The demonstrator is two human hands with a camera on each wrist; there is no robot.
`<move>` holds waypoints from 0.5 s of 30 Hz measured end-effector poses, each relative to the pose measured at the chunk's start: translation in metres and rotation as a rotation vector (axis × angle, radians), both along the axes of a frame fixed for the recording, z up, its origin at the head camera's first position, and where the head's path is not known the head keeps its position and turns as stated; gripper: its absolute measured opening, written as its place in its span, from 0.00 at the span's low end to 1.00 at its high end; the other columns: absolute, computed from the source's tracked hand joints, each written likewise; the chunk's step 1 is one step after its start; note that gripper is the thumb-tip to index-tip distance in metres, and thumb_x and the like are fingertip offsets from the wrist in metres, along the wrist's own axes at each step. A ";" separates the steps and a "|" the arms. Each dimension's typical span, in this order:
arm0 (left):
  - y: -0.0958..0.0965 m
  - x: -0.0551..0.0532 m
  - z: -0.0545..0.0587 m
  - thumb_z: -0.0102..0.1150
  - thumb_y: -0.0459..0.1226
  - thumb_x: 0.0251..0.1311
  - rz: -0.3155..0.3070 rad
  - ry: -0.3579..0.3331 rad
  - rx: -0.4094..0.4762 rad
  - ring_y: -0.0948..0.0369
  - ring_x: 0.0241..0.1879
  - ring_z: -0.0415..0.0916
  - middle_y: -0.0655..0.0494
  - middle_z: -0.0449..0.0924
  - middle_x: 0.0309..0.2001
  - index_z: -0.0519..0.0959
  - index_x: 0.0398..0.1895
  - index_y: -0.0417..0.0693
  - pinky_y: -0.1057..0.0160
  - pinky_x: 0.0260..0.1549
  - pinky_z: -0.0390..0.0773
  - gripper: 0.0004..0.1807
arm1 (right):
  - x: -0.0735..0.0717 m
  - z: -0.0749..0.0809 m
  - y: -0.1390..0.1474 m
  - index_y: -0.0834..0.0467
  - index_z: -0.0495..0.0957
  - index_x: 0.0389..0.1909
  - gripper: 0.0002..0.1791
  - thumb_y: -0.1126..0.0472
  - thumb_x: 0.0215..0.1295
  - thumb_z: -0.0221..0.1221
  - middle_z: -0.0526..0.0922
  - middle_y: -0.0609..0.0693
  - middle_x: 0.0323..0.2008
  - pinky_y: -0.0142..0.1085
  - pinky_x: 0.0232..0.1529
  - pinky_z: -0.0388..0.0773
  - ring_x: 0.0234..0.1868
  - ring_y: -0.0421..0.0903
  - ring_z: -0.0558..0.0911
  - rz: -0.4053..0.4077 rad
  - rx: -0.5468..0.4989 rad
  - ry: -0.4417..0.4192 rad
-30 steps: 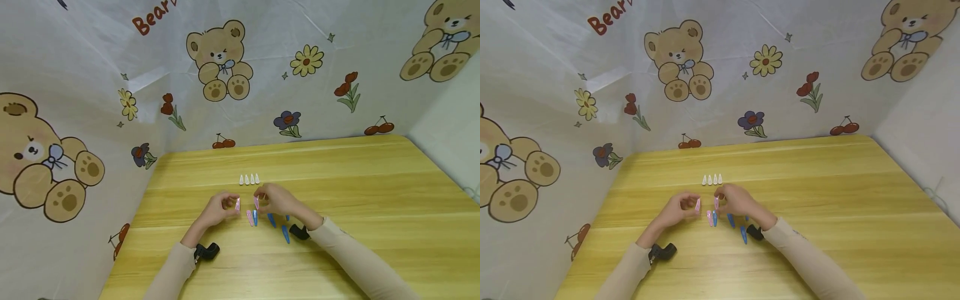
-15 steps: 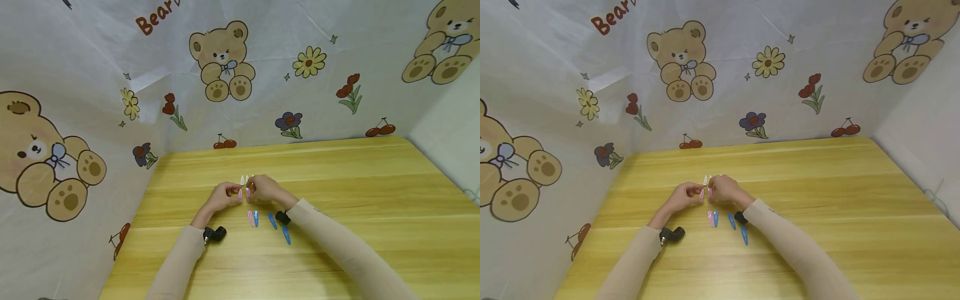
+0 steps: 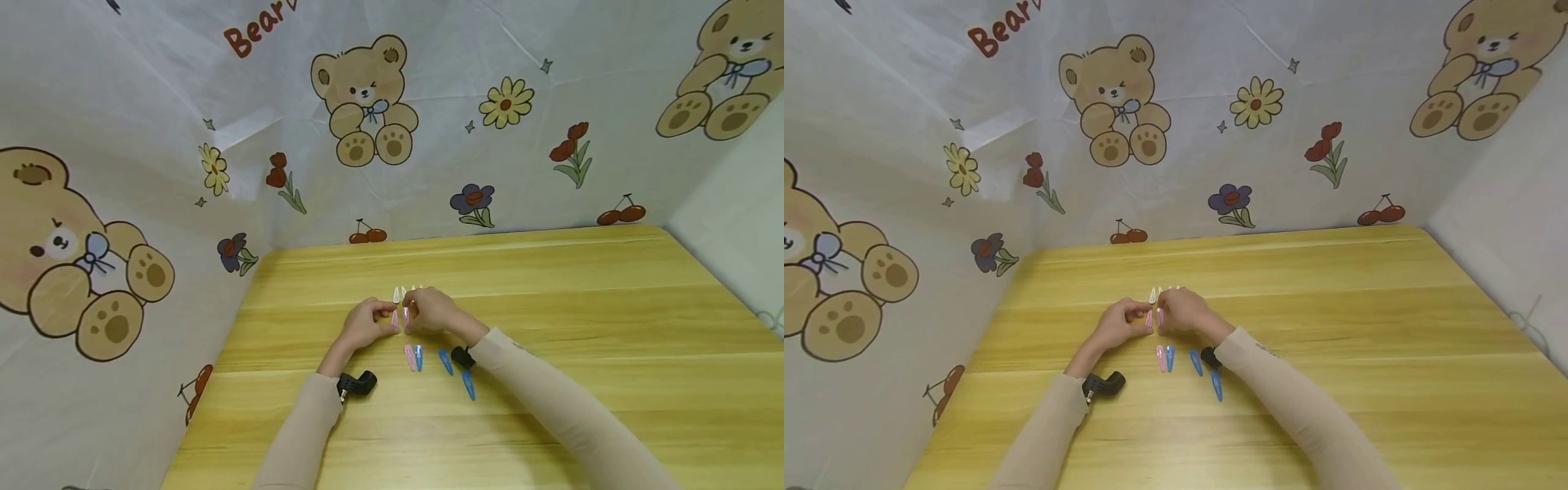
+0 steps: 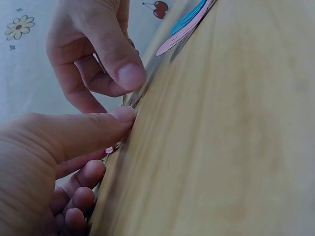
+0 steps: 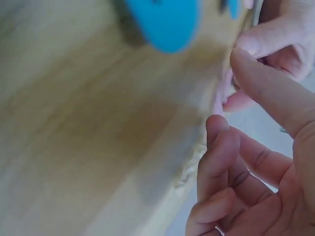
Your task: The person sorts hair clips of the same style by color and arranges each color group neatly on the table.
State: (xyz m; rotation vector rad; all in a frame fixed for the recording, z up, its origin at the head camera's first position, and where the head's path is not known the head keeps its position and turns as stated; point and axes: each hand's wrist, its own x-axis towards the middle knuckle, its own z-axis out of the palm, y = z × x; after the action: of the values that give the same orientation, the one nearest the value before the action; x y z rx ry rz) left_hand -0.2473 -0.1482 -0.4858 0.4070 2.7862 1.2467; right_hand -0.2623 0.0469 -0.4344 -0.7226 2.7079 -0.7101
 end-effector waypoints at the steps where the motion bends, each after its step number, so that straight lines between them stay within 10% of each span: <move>1: 0.000 0.000 -0.001 0.76 0.41 0.47 0.000 0.003 0.001 0.62 0.31 0.65 0.59 0.75 0.33 0.84 0.51 0.50 0.66 0.32 0.65 0.24 | 0.001 0.001 0.001 0.62 0.79 0.52 0.29 0.58 0.49 0.74 0.79 0.45 0.25 0.31 0.28 0.68 0.25 0.40 0.74 0.003 -0.008 0.003; 15: -0.002 0.000 -0.002 0.76 0.42 0.47 0.001 0.024 -0.016 0.62 0.32 0.66 0.58 0.76 0.34 0.84 0.51 0.50 0.66 0.32 0.65 0.24 | 0.053 0.007 0.021 0.62 0.81 0.49 0.29 0.55 0.45 0.77 0.84 0.50 0.40 0.39 0.44 0.78 0.42 0.48 0.81 0.233 -0.077 0.108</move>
State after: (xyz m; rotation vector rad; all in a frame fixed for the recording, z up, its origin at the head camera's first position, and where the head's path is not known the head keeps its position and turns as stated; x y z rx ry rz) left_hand -0.2477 -0.1499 -0.4878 0.4222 2.8151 1.2276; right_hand -0.2089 0.0680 -0.4277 -1.1036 2.6410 -0.7407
